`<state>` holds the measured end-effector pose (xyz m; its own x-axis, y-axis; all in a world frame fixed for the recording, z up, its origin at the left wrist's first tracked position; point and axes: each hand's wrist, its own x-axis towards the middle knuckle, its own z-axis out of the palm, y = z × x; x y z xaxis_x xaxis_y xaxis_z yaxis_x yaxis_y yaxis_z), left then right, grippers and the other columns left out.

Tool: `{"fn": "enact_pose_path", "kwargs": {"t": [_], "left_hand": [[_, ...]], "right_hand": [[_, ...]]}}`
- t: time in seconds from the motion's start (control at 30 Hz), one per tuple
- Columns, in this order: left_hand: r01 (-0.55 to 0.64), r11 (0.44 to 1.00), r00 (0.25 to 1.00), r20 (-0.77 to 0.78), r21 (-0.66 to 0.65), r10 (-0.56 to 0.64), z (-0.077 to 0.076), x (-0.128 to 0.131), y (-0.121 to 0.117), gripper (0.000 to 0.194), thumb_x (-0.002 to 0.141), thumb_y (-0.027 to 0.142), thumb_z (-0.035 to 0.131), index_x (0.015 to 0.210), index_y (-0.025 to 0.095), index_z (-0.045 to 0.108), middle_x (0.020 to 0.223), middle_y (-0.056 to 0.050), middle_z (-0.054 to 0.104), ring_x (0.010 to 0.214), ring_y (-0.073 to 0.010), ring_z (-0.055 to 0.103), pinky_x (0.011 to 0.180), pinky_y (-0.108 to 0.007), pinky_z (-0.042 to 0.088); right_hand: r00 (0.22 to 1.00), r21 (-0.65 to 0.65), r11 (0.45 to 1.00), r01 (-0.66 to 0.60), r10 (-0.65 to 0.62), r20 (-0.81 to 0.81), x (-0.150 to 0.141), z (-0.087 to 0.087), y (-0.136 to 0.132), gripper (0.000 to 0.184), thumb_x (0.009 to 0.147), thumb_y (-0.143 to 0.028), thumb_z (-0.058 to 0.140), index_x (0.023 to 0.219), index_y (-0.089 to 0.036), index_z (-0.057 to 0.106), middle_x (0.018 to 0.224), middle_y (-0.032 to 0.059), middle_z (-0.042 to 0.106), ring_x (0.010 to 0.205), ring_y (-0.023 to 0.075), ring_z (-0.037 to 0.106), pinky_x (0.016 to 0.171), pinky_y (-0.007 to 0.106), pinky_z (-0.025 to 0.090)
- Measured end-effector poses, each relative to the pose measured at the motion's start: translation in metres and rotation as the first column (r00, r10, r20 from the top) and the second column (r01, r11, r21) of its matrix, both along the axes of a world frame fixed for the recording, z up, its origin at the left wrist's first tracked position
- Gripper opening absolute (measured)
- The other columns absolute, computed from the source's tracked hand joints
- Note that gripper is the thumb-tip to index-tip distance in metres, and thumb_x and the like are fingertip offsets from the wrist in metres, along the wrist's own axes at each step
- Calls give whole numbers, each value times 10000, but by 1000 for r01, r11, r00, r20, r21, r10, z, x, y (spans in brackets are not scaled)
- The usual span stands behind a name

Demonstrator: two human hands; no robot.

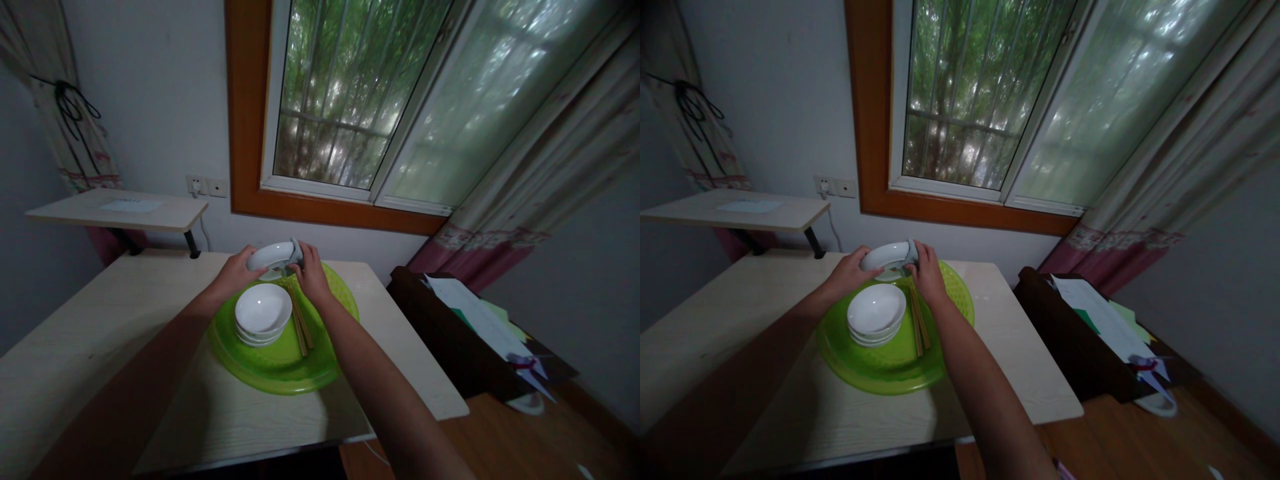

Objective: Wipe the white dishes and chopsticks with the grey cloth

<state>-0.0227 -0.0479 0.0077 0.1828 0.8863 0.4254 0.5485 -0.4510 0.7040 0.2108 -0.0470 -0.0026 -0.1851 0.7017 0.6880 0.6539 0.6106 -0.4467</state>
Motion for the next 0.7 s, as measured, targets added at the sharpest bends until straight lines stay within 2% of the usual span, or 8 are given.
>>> {"fn": "enact_pose_path", "kwargs": {"t": [0.1,0.27,0.37,0.53,0.7], "left_hand": [[-2,1000,1000,10,-13,2,2,1,-3,347,744,413,706,988,188,603,830,-13,663,723,-181,594,642,-259,434],[41,999,999,-8,8,-41,2,2,-3,306,738,356,681,979,180,617,865,-19,685,769,-196,609,691,-278,460],[66,997,998,-23,36,-65,0,2,-1,303,731,298,662,1006,179,617,937,-27,701,823,-203,620,722,-282,467],[51,999,998,19,17,-52,0,0,0,340,739,369,690,1009,177,613,900,-18,684,787,-193,610,703,-280,458],[37,999,999,33,-19,-36,0,0,0,334,743,381,706,995,183,611,867,-22,677,775,-192,609,659,-264,439]], "right_hand": [[997,46,999,-27,24,76,-5,5,-7,689,888,-153,551,1534,-260,337,1470,127,435,1360,266,418,1162,487,358],[956,153,985,-77,30,291,-22,17,-27,687,872,-131,555,1520,-289,390,1572,62,372,1489,295,224,1225,528,237],[930,165,980,-112,45,366,-31,22,-35,651,896,-152,553,1512,-304,409,1573,33,393,1482,297,234,1237,539,205],[957,148,988,-44,-1,292,-28,22,-29,643,901,-135,532,1512,-296,412,1548,44,421,1433,292,309,1207,523,277],[990,92,994,63,-74,119,-8,10,-10,648,846,-105,524,1479,-237,467,1451,102,503,1313,292,437,1149,509,371]]}}
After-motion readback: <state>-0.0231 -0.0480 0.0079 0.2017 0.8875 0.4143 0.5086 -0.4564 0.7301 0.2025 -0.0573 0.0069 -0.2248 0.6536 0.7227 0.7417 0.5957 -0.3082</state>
